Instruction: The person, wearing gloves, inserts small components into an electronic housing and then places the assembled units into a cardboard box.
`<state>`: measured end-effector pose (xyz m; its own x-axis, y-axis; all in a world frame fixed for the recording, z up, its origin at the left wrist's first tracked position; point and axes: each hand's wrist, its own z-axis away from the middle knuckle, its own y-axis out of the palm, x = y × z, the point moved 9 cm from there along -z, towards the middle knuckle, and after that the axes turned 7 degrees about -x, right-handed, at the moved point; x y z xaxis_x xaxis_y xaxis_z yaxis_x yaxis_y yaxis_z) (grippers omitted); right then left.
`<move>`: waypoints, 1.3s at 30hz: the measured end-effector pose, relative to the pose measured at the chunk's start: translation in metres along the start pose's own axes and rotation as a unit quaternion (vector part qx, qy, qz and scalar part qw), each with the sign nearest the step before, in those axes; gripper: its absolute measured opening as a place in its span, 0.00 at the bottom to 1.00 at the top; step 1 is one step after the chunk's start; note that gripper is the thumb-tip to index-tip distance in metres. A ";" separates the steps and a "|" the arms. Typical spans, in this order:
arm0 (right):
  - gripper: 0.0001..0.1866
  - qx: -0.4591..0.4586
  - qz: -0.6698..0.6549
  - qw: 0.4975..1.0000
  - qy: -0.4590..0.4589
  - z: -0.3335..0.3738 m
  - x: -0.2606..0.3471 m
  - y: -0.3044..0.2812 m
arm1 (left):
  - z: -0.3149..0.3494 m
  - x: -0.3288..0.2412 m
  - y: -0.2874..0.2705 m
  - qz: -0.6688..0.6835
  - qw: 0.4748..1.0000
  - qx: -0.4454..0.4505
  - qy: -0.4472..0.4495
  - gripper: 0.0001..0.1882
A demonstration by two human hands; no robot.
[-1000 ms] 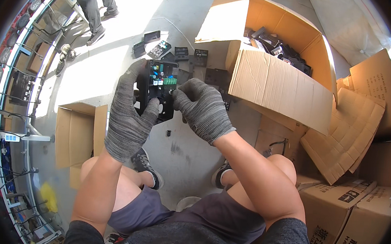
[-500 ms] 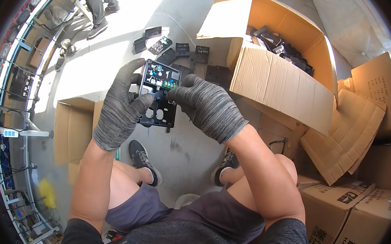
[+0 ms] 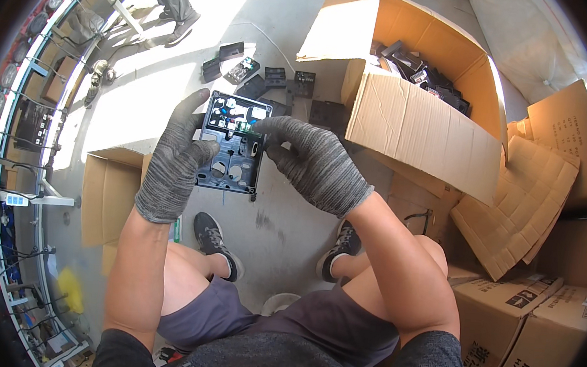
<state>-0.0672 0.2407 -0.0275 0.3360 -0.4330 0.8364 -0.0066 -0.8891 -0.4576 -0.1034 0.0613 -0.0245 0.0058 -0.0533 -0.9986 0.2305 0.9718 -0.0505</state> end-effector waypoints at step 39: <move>0.19 -0.097 -0.124 0.986 -0.049 0.004 0.025 -0.009 | -0.008 0.008 0.008 0.026 1.000 -0.014 0.006 0.41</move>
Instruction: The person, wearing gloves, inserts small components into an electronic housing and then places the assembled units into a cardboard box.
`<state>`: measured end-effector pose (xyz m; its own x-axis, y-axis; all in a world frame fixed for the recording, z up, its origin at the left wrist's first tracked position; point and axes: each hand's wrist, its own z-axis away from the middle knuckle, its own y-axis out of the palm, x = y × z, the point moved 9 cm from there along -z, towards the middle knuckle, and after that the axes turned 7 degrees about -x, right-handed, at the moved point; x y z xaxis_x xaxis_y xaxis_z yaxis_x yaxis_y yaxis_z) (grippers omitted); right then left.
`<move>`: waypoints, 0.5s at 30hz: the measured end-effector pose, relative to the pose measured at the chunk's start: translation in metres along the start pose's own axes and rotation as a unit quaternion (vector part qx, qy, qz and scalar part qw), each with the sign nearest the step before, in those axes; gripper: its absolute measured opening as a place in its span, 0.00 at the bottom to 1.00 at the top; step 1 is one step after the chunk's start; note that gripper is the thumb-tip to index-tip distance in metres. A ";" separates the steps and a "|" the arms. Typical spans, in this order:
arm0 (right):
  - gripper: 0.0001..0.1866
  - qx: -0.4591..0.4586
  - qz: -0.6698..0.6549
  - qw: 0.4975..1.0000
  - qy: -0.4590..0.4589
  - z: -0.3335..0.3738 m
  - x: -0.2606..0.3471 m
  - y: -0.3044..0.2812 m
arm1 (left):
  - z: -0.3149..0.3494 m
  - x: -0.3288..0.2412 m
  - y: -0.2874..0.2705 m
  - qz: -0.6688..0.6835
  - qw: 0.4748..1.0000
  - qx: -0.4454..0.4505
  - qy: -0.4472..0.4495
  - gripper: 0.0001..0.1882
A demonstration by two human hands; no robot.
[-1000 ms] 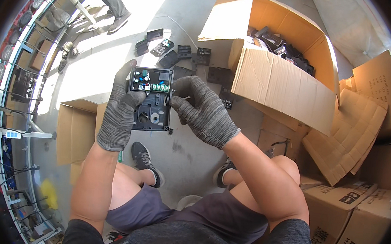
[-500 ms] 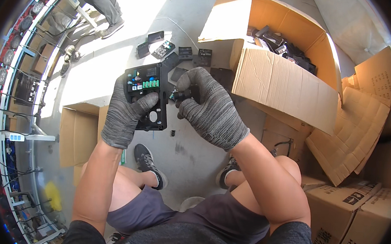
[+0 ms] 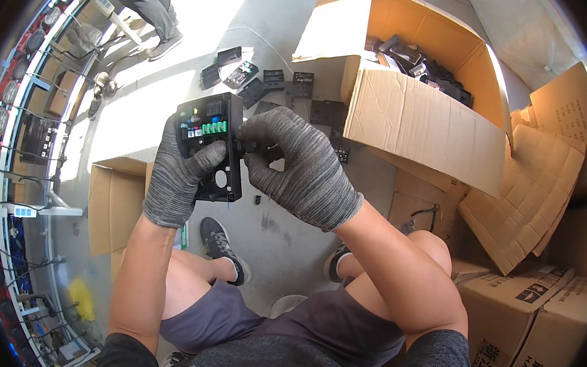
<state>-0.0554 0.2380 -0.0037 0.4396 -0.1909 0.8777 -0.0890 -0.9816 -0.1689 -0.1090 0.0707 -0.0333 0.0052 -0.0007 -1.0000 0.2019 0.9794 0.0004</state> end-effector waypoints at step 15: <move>0.13 0.063 0.154 0.983 0.078 0.002 -0.005 0.006 | 0.012 -0.008 0.004 0.012 1.000 0.016 0.003 0.40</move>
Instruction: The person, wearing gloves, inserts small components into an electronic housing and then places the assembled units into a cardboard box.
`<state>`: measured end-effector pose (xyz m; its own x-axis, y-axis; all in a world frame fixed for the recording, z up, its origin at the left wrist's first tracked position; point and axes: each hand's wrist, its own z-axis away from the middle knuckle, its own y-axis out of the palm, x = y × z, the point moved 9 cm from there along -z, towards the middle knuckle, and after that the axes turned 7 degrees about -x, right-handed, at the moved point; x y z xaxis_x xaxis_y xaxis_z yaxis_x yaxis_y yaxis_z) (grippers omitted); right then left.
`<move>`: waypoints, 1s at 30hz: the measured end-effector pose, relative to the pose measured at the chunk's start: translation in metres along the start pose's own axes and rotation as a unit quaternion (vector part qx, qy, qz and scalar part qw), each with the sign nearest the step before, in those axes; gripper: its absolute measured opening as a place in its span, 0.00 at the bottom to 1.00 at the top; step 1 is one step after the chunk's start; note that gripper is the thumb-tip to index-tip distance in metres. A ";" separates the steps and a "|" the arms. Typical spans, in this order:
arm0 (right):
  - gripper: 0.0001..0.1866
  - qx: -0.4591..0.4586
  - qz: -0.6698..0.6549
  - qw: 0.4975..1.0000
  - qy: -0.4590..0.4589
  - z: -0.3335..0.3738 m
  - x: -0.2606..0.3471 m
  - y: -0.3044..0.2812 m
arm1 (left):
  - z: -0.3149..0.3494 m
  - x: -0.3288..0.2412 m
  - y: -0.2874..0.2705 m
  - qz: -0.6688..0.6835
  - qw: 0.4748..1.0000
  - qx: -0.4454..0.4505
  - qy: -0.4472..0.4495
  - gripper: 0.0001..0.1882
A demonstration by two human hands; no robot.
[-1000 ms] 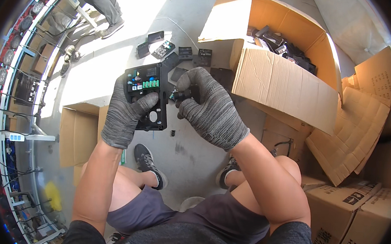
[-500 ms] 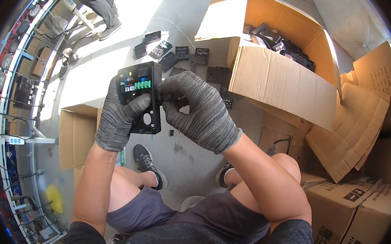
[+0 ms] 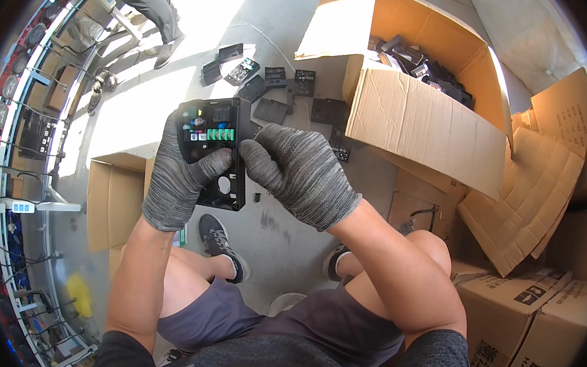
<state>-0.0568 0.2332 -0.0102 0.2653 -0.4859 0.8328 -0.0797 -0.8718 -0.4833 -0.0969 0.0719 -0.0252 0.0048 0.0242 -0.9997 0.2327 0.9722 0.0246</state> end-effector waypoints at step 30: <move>0.10 0.046 -0.089 0.991 0.085 -0.002 0.003 0.001 | 0.000 -0.002 0.006 -0.013 1.000 0.004 0.011 0.40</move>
<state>-0.0579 0.2309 -0.0074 0.1018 -0.3342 0.9370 0.0448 -0.9394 -0.3400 -0.0956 0.0774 -0.0233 -0.0233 0.0048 -0.9997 0.2405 0.9707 -0.0010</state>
